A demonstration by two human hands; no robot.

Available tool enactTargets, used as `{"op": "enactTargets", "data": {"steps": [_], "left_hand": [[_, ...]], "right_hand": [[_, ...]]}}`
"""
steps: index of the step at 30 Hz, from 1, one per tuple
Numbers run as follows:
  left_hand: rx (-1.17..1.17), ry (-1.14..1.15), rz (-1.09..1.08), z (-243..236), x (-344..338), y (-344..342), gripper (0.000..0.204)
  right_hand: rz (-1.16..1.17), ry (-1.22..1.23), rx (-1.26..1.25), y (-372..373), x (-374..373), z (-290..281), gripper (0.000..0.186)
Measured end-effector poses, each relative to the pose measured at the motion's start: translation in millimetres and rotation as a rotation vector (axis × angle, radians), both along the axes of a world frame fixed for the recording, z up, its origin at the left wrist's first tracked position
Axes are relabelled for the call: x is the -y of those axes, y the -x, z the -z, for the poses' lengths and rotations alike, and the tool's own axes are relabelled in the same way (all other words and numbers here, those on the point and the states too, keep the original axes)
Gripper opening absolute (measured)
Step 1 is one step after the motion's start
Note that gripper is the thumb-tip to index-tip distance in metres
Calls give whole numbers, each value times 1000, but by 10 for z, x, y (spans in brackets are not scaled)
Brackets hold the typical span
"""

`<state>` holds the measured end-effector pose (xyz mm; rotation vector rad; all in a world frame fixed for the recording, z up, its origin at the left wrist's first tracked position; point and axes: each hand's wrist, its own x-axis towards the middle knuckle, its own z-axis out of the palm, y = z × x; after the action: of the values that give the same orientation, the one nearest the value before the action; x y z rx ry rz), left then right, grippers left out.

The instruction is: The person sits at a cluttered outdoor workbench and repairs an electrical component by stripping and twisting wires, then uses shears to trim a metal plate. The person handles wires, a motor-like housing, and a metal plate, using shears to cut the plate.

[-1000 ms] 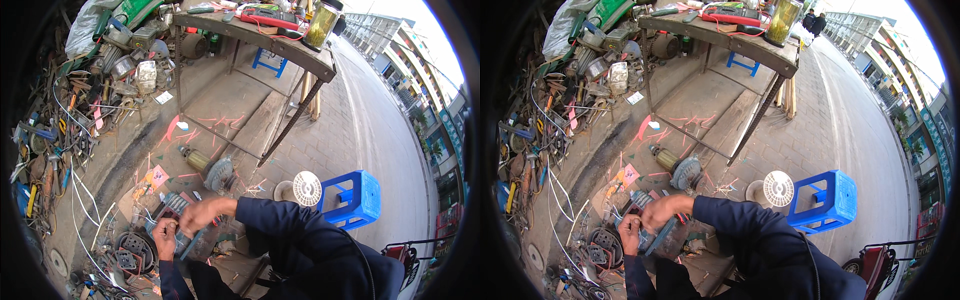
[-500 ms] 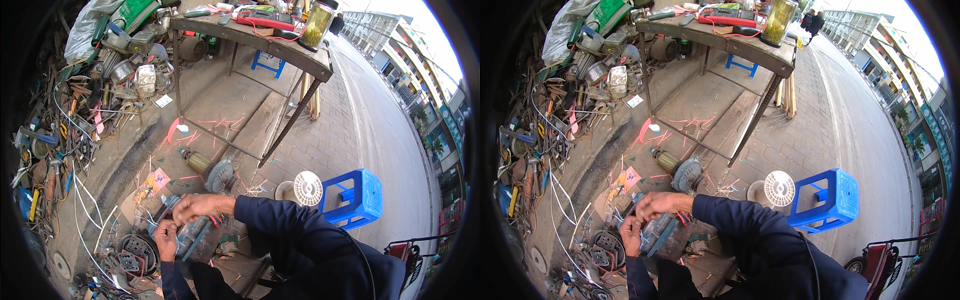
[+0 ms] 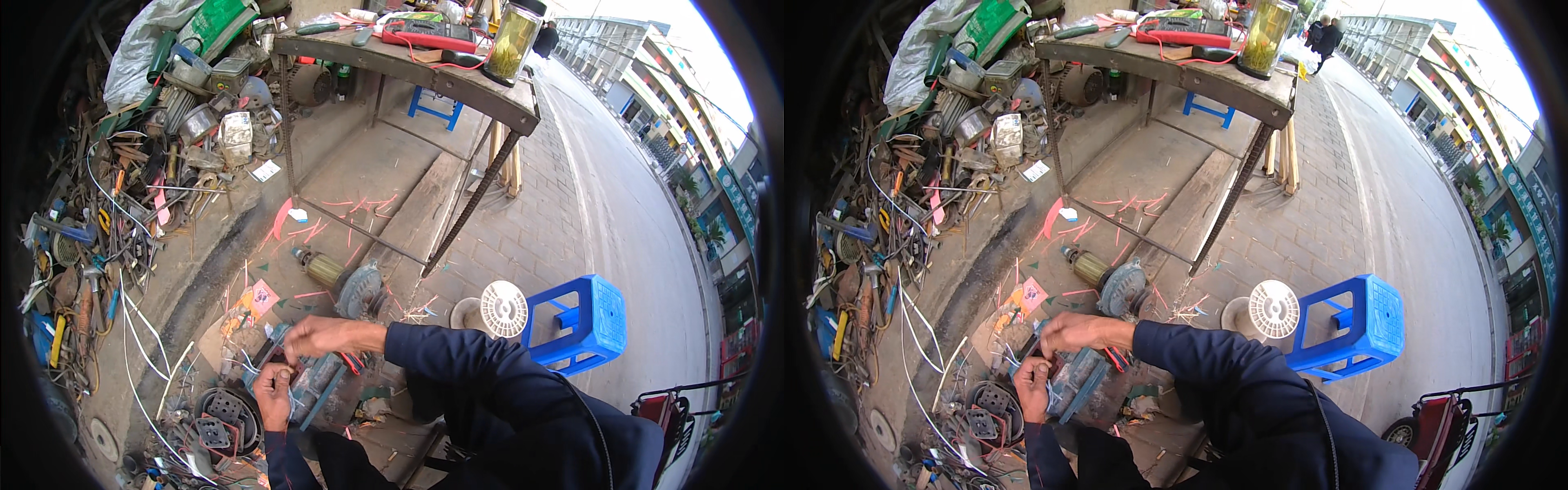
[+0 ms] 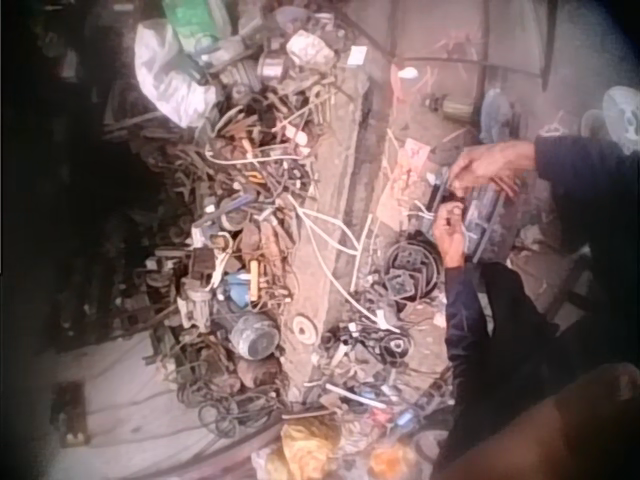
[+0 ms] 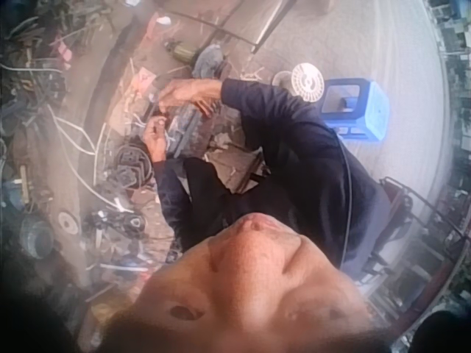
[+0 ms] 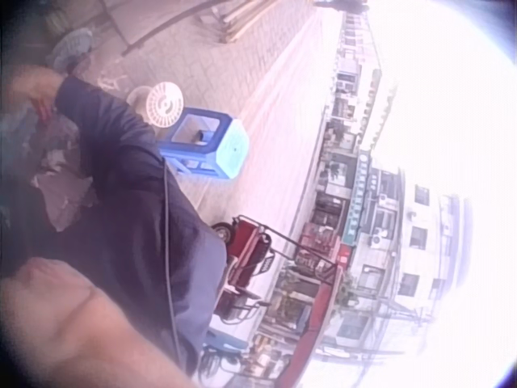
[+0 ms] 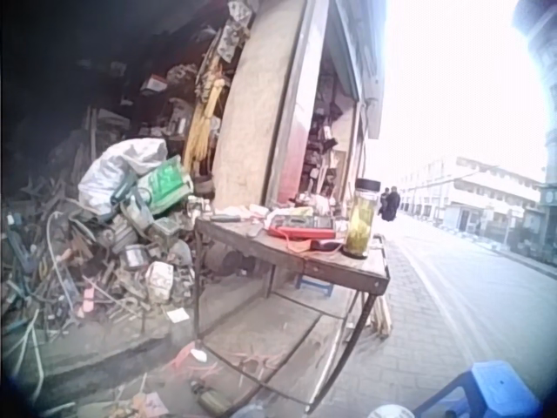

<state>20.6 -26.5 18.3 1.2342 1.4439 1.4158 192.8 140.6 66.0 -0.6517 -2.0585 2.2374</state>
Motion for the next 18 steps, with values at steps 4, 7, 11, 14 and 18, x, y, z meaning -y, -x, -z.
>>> {"op": "enactTargets", "data": {"steps": [4, 7, 11, 14, 18], "left_hand": [[-54, 38, -4, 26, 8, 14, 9], [-51, 51, -6, 22, 7, 12, 9], [-79, -10, 22, -38, -23, -2, 7], [-36, 47, 20, -79, -10, 29, 7], [-108, 3, -4, -84, -6, 3, 8]], "right_hand": [[285, -555, 114, 26, 93, 111, 17], [19, -880, 462, -47, 251, 73, 20], [-344, -754, 214, -111, 264, -113, 22], [-256, -251, -258, -109, 126, -149, 19], [303, 341, -33, 6, 34, -15, 19]]}}
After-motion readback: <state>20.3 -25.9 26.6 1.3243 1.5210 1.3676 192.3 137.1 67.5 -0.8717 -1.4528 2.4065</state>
